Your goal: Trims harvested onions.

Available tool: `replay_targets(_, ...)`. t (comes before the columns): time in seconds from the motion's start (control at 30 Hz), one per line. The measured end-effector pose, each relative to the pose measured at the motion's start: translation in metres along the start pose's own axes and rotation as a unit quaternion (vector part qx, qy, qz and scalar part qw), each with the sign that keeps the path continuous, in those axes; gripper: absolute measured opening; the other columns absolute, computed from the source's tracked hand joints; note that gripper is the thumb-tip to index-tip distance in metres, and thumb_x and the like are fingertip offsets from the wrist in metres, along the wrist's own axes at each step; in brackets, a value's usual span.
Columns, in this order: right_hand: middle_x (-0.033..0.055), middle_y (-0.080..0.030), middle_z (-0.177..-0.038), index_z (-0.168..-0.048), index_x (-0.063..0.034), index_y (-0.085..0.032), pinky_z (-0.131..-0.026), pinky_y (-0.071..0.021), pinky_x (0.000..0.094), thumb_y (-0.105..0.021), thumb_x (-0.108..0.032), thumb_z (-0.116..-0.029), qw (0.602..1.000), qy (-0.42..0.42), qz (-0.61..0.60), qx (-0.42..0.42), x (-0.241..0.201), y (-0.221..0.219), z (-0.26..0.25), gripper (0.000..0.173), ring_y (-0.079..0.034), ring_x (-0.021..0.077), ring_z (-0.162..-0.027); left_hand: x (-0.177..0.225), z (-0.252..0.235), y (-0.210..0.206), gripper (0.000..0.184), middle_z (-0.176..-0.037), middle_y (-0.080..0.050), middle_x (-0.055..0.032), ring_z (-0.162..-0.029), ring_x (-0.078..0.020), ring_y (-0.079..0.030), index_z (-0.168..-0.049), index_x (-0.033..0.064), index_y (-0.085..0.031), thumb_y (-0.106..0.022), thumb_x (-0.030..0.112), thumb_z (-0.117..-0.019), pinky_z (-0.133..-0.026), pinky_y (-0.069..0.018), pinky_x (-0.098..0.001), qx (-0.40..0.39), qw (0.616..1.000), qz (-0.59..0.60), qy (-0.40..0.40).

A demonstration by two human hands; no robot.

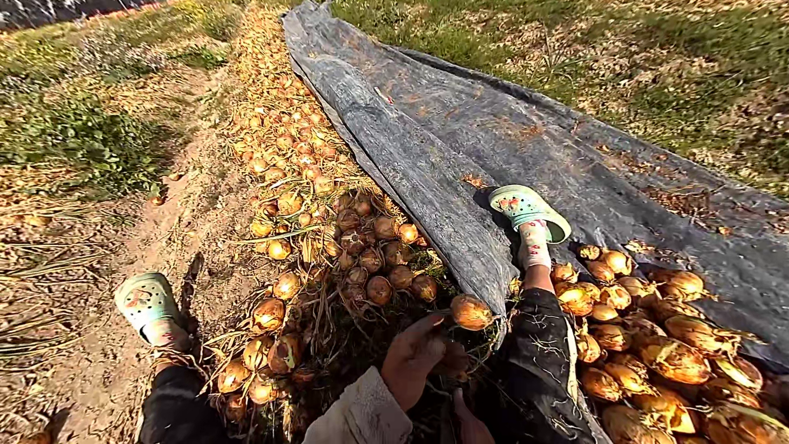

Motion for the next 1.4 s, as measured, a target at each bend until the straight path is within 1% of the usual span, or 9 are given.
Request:
replay_targets(0.1, -0.0026, -0.048, -0.053, -0.084, -0.0105, -0.051, -0.043, -0.0431, 0.0247, -0.012, -0.047, -0.1114, 1.0, -0.006, -0.012, -0.012, -0.001, -0.002, 0.003, 0.06, -0.047, 0.0092, -0.043, 0.016, -0.039, 0.005, 0.035, -0.093, -0.075, -0.0122, -0.081, -0.0164, -0.072, -0.116, -0.0089, -0.069, -0.053, 0.02, -0.1058, -0.079, -0.0603, -0.0332, -0.053, 0.96, -0.263, -0.081)
replay_targets(0.23, -0.001, -0.046, -0.056, -0.09, -0.0082, -0.05, -0.044, -0.0441, 0.0256, -0.017, -0.044, -0.1123, 1.0, -0.029, -0.006, -0.003, 0.0, -0.001, 0.003, 0.054, -0.047, 0.0107, -0.044, -0.038, -0.106, 0.125, 0.044, -0.14, -0.06, -0.0225, -0.133, -0.0389, -0.056, -0.139, 0.0029, -0.06, -0.053, 0.033, -0.107, -0.111, -0.0433, -0.0574, 0.026, 0.782, -0.589, 0.201)
replay_targets(0.33, -0.0014, -0.046, -0.057, -0.093, -0.008, -0.05, -0.045, -0.0445, 0.0254, -0.02, -0.042, -0.1127, 0.999, -0.033, 0.009, -0.006, 0.003, -0.003, -0.001, 0.05, -0.047, 0.0103, -0.045, -0.068, -0.105, 0.194, 0.048, -0.151, -0.051, -0.0223, -0.139, -0.0396, -0.05, -0.142, 0.0033, -0.056, -0.059, 0.032, -0.1035, -0.115, -0.0403, -0.0567, 0.073, 0.744, -0.615, 0.25)
replay_targets(0.53, 0.0006, -0.048, -0.06, -0.097, -0.0052, -0.053, -0.049, -0.0466, 0.0269, -0.025, -0.04, -0.1127, 0.998, -0.038, 0.044, -0.001, 0.003, -0.006, -0.005, 0.047, -0.049, 0.0118, -0.049, -0.076, -0.062, 0.163, 0.076, -0.161, -0.038, -0.0183, -0.144, -0.0505, -0.037, -0.158, 0.0197, -0.04, -0.074, 0.035, -0.0909, -0.111, -0.0388, -0.0661, -0.075, 0.676, -0.667, 0.303)
replay_targets(0.7, 0.0014, -0.048, -0.061, -0.101, -0.0041, -0.052, -0.048, -0.0474, 0.028, -0.029, -0.041, -0.1123, 0.998, -0.029, 0.047, 0.018, 0.003, -0.002, -0.007, 0.045, -0.049, 0.0127, -0.048, -0.064, -0.038, 0.172, 0.08, -0.147, -0.051, -0.0277, -0.136, -0.0462, -0.05, -0.146, 0.0012, -0.051, -0.077, 0.047, -0.0865, -0.11, -0.0414, -0.0633, -0.078, 0.648, -0.665, 0.363)
replay_targets(0.97, 0.0004, -0.046, -0.061, -0.108, -0.0028, -0.051, -0.049, -0.0477, 0.028, -0.032, -0.032, -0.1129, 0.998, 0.028, 0.056, 0.0, -0.007, -0.001, 0.006, 0.035, -0.048, 0.0122, -0.047, -0.057, -0.017, 0.132, 0.096, -0.153, -0.051, -0.0133, -0.147, -0.0378, -0.039, -0.158, 0.0169, -0.038, -0.076, 0.058, -0.0808, -0.121, -0.0091, -0.0698, 0.017, 0.673, -0.666, 0.322)
replay_targets(1.13, -0.0054, -0.048, -0.057, -0.104, -0.0064, -0.05, -0.048, -0.0481, 0.0233, -0.038, -0.022, -0.108, 0.987, 0.136, 0.04, -0.074, -0.031, -0.017, 0.034, 0.02, -0.048, 0.0066, -0.045, -0.017, 0.047, 0.135, 0.082, -0.133, -0.06, -0.0213, -0.121, -0.023, -0.062, -0.147, -0.0067, -0.041, -0.078, 0.021, -0.0798, -0.104, -0.0508, -0.0384, 0.298, 0.922, -0.215, 0.118)
replay_targets(1.27, 0.0016, -0.065, -0.088, -0.129, 0.0028, -0.052, -0.069, -0.056, 0.0287, -0.076, -0.041, -0.079, 0.941, 0.252, 0.211, -0.079, -0.058, -0.047, 0.045, 0.071, -0.063, 0.0072, -0.072, -0.023, 0.087, 0.087, 0.046, -0.109, -0.067, -0.0113, -0.09, -0.0169, -0.07, -0.139, 0.0008, -0.04, -0.052, 0.018, -0.0983, -0.077, -0.0612, -0.0342, 0.339, 0.912, 0.211, 0.089)
replay_targets(1.4, 0.0082, -0.072, -0.098, -0.129, 0.0101, -0.054, -0.08, -0.0572, 0.029, -0.073, -0.08, -0.0635, 0.868, 0.408, 0.282, -0.03, -0.09, -0.066, 0.071, 0.113, -0.068, 0.0073, -0.088, -0.037, 0.101, 0.043, 0.077, -0.099, -0.074, -0.0114, -0.085, -0.0213, -0.075, -0.125, 0.0022, -0.052, -0.091, 0.039, -0.07, -0.075, -0.0643, -0.0376, 0.243, 0.895, 0.361, 0.097)
Point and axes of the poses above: each hand's wrist, its own z-axis away from the middle knuckle, its own y-axis out of the back of the hand, x = y × z, the point moved 7 cm from there along -z, towards the middle knuckle
